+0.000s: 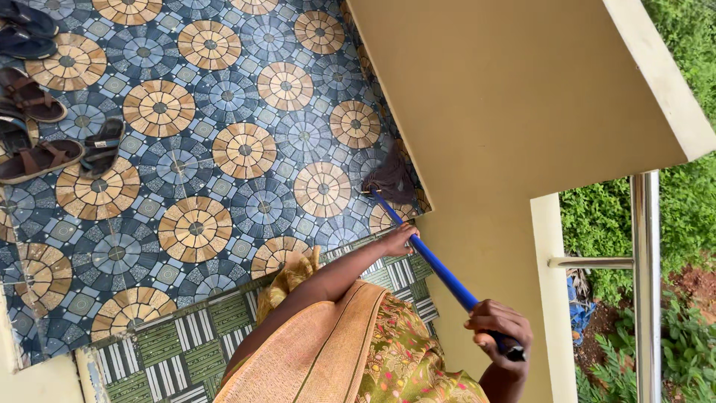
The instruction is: The person sweeps a tiled floor using a broom with a blue handle. They move the broom back and forth across the patterned tiles, working around several pairs of sandals placed near the wall.
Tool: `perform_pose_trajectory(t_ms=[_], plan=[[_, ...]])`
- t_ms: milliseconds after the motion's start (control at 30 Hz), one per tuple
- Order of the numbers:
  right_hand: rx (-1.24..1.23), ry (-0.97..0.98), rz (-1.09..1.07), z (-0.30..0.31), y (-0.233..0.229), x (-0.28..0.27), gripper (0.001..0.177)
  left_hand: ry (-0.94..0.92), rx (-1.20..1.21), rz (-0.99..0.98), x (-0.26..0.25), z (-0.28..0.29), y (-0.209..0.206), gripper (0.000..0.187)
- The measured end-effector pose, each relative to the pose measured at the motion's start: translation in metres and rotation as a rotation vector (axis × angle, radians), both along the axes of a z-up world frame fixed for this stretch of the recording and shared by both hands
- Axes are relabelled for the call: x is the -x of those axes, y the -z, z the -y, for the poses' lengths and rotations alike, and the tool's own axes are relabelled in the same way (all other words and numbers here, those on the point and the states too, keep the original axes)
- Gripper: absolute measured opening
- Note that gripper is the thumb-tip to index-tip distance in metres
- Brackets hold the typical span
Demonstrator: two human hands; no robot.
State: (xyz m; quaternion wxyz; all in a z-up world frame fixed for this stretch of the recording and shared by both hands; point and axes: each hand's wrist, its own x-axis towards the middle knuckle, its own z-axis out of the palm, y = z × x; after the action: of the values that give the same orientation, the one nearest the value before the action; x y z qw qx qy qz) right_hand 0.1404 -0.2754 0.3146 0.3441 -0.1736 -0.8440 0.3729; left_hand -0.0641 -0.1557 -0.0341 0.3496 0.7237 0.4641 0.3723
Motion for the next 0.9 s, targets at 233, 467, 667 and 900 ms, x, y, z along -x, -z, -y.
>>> perform_pose_trajectory(t_ms=[233,467,667,900], plan=[[0.189,0.018,-0.473,-0.061,0.046,-0.123,0.041,0.151,0.156,-0.217,0.003,0.017,0.0,0.062],[0.653,-0.038,-0.454,-0.191,0.095,-0.028,0.023,-0.239,0.404,-0.329,0.13,0.054,0.028,0.061],[0.773,-0.147,-0.465,-0.145,0.184,0.156,0.021,-0.864,0.434,-0.36,0.264,0.16,0.044,0.066],[0.722,-0.428,-0.106,-0.09,0.216,0.254,0.015,-1.59,0.247,-0.413,0.296,0.239,0.049,0.057]])
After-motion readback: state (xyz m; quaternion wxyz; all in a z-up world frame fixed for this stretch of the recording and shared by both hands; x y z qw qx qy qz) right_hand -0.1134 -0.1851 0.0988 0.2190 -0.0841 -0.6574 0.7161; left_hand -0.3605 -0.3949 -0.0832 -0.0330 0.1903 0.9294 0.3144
